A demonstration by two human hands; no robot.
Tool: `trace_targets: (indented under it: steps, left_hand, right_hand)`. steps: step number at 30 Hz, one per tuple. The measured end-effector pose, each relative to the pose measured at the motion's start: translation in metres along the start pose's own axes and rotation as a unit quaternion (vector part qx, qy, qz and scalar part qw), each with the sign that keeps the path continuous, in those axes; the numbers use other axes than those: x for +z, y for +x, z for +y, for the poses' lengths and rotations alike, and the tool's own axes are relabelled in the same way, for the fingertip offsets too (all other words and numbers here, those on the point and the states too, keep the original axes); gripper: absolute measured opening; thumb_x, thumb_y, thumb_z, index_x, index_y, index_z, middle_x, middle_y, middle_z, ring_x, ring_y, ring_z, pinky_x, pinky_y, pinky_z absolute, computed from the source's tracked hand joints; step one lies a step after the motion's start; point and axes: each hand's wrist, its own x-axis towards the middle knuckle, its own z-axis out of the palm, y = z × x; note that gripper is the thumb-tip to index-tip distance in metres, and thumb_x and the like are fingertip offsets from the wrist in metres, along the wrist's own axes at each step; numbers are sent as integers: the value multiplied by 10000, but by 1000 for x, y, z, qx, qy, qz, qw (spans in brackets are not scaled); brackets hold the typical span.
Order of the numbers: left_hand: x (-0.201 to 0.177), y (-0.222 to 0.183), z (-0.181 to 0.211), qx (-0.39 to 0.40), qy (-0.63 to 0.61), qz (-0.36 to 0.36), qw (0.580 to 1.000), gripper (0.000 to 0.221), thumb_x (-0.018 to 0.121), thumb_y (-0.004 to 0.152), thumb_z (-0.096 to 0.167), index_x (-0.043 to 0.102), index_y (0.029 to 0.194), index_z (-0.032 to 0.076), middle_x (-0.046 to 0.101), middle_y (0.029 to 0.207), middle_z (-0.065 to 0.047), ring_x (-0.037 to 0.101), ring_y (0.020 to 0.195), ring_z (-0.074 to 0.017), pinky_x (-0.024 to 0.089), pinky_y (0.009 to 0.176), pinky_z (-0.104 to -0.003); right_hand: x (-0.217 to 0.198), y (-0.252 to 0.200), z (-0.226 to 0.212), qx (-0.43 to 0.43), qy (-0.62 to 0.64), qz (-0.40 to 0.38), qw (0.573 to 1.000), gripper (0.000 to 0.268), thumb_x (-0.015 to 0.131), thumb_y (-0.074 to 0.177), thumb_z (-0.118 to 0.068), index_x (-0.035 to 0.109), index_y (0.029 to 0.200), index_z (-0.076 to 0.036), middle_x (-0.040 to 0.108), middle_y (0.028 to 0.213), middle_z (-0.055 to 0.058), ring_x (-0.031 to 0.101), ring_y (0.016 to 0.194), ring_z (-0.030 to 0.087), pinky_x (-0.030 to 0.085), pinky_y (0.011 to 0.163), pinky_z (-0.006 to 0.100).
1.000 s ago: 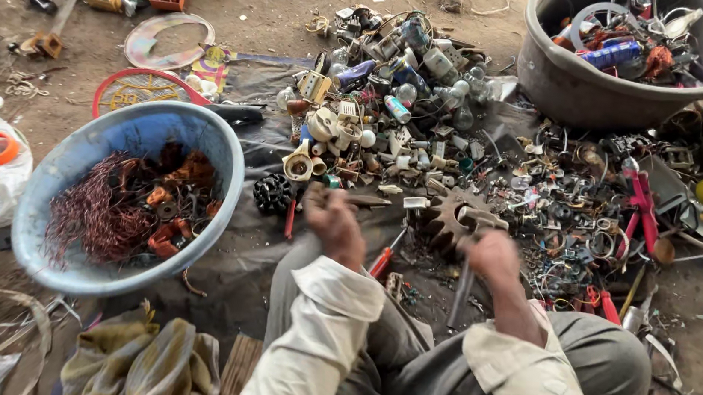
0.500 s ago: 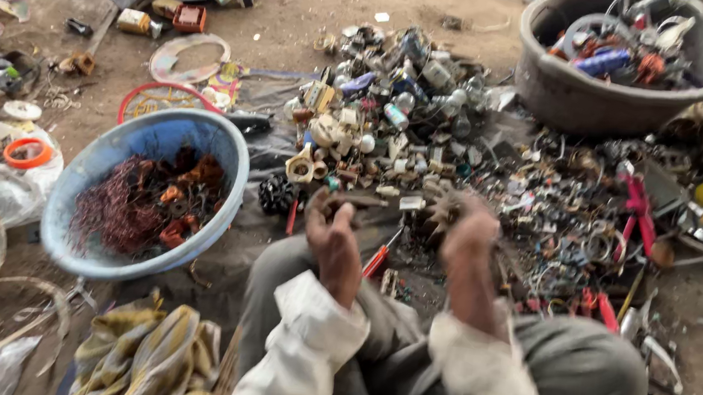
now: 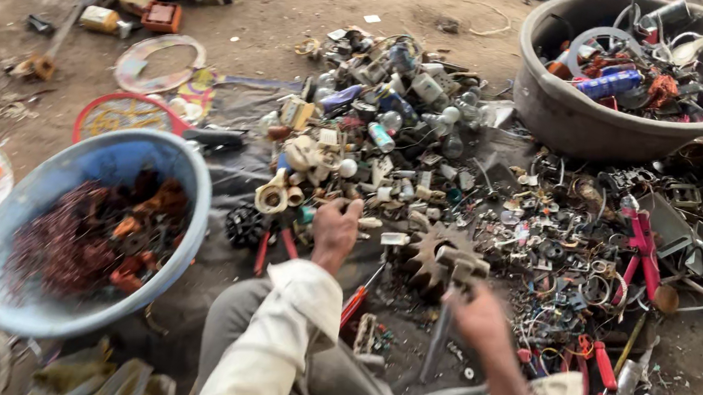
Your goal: The person uses a hammer and a screwdriver to dismantle a large metal gear and other scrap electronics while sitting on the ground.
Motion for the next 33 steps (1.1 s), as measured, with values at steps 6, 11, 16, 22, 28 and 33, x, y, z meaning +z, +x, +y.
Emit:
trace_targets:
  steps: [6,11,16,22,28,33]
  left_hand:
    - [57,40,-73,215,390,-126,886,191,642,866,191,758,960,72,698,1026,-171,681,984,-374,550,829,-484]
    - [73,58,-110,286,452,-158,830,257,586,849,155,738,1009,23,706,1056,-135,674,1021,-344,554,892,-429]
    - [53,56,-68,44,315,-81,944,243,562,969,115,741,1103,20,694,1132,-228,677,1015,-362,542,903,-425]
    - [23,37,-24,114,399,-17,910,223,597,927,83,699,1113,15,664,1153,-227,647,1052,-350,539,871,-455]
    - [76,8,-28,235,353,-296,856,445,696,773,86,652,1211,25,659,1177,-252,632,1082,-415,511,924,-531]
    - [84,24,-38,43,243,-309,918,229,633,988,167,739,1162,62,765,1074,-131,731,952,-247,566,870,-412]
  right_hand:
    - [23,34,13,-21,-162,-15,986,690,729,843,-521,512,1413,-200,647,1169,213,644,1107,416,513,975,504]
    - [12,34,-10,16,-165,-71,984,701,703,867,-495,443,1450,-206,675,1152,204,669,1114,395,514,987,513]
    - [8,31,-23,32,-186,-98,977,704,693,887,-505,424,1479,-234,620,1247,198,653,1142,398,506,1003,523]
    - [14,21,-16,19,-201,-82,976,664,704,885,-521,492,1440,-225,604,1299,174,618,1206,388,488,1037,515]
    - [28,25,0,10,-156,-70,985,672,737,877,-427,457,1442,-194,617,1259,217,633,1171,412,501,1017,503]
    - [36,26,11,-18,-124,-53,991,664,758,859,-332,448,1430,-197,596,1232,253,620,1143,440,501,997,506]
